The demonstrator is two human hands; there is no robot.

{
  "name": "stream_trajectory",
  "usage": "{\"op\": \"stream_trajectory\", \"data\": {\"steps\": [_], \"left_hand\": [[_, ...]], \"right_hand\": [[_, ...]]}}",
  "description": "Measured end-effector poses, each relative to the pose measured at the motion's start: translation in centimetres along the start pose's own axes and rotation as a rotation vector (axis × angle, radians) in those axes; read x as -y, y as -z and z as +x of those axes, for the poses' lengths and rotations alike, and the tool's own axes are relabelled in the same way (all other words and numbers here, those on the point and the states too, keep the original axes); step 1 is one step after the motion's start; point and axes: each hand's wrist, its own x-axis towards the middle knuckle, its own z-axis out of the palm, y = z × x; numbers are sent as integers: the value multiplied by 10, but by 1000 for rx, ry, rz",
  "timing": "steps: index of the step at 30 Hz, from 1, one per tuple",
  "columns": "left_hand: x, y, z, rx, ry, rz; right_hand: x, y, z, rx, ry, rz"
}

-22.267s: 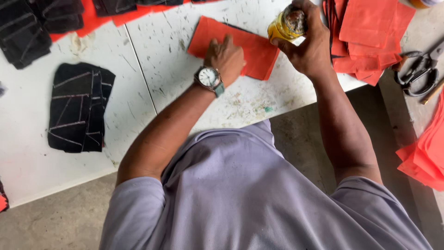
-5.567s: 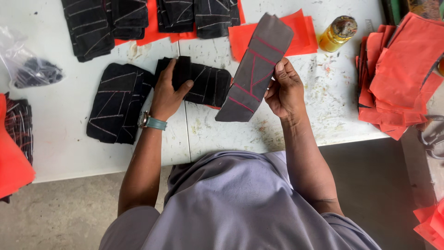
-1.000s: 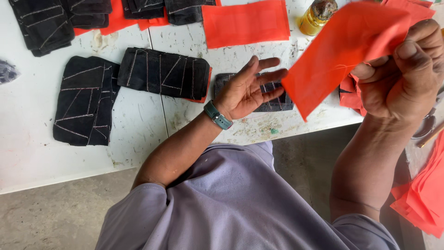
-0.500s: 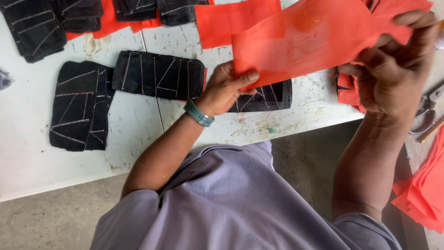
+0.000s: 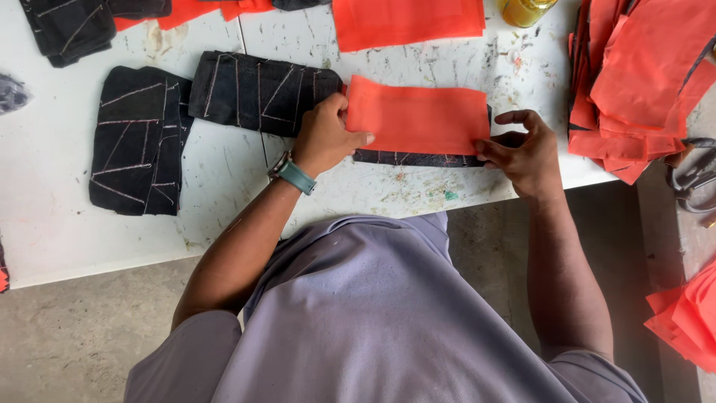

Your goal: The person folds red fabric pieces, rubs them with a small jar, and places black patterned fabric pieces on top. The person repeats this process multiple times, stacking the assembled pieces on the table.

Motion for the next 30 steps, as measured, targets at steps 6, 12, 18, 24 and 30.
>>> {"op": "stream_trajectory", "data": {"steps": [6, 12, 18, 24, 30], "left_hand": [[11, 8, 4, 187, -38, -489], [10, 9, -5, 65, -28, -82], [-1, 9, -14, 17, -111, -21], [7, 6, -19, 46, -48, -88], [12, 5, -22, -46, -140, 28]], "right_hand": [[7, 1, -5, -47, 26, 130], [7, 7, -17, -27, 32, -123], [13, 1, -20, -8, -36, -108], [17, 2, -16, -21, -44, -149], [22, -3, -14, -38, -54, -257]]}}
